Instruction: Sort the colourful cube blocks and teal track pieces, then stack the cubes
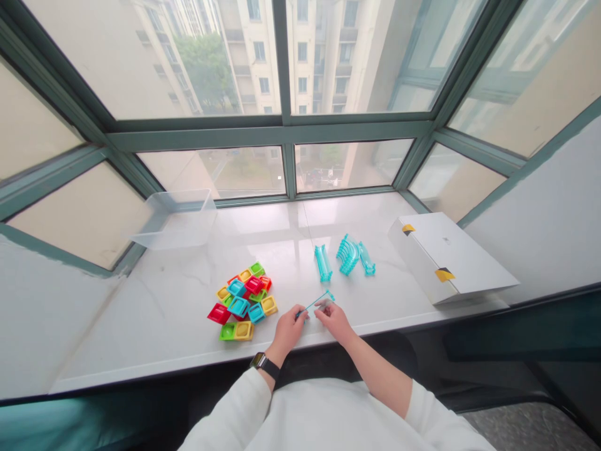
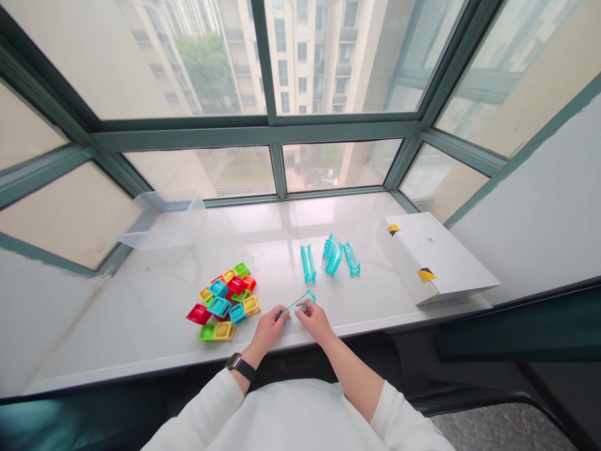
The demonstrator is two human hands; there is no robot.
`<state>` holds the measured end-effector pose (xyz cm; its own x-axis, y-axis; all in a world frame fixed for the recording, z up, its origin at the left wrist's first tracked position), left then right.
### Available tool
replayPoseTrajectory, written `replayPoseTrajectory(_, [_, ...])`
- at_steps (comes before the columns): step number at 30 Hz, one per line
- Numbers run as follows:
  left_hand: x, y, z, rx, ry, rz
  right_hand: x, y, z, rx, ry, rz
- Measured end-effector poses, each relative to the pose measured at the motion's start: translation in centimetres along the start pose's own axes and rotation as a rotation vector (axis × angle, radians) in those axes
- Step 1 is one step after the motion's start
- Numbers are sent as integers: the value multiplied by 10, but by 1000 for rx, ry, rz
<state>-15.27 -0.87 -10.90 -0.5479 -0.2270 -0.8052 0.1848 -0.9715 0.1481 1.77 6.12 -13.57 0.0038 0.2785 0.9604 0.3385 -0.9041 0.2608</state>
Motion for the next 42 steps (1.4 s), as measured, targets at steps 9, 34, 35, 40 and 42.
replayPoseTrajectory(9, [-13, -6, -5, -25, 108, 37, 23, 20, -20, 136, 200, 220])
replayPoseTrajectory(34, [-90, -58, 6, -132, 13, -161, 106, -12, 39, -171, 347, 495])
replayPoseTrajectory(35, [-91, -61, 6, -143, 13, -156, 106, -15, 39, -190, 340, 477])
replayPoseTrajectory(40, [-98, -70, 11, -230, 29, -170, 101, -30, 39, -288, 291, 398])
replayPoseTrajectory(42, [-100, -70, 12, -236, 40, -177, 99, -35, 40, -316, 295, 384])
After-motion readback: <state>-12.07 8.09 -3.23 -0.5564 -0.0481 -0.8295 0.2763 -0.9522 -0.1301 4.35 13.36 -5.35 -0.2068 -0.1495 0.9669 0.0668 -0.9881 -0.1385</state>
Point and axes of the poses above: each hand's wrist, its own y-axis away from the middle knuckle, its own z-axis out of the back of the hand, x = y × z, the point moved 5 cm from there along -y, towards the middle knuckle, and after that the axes turned 9 degrees about -y, right-handed, at the moved point
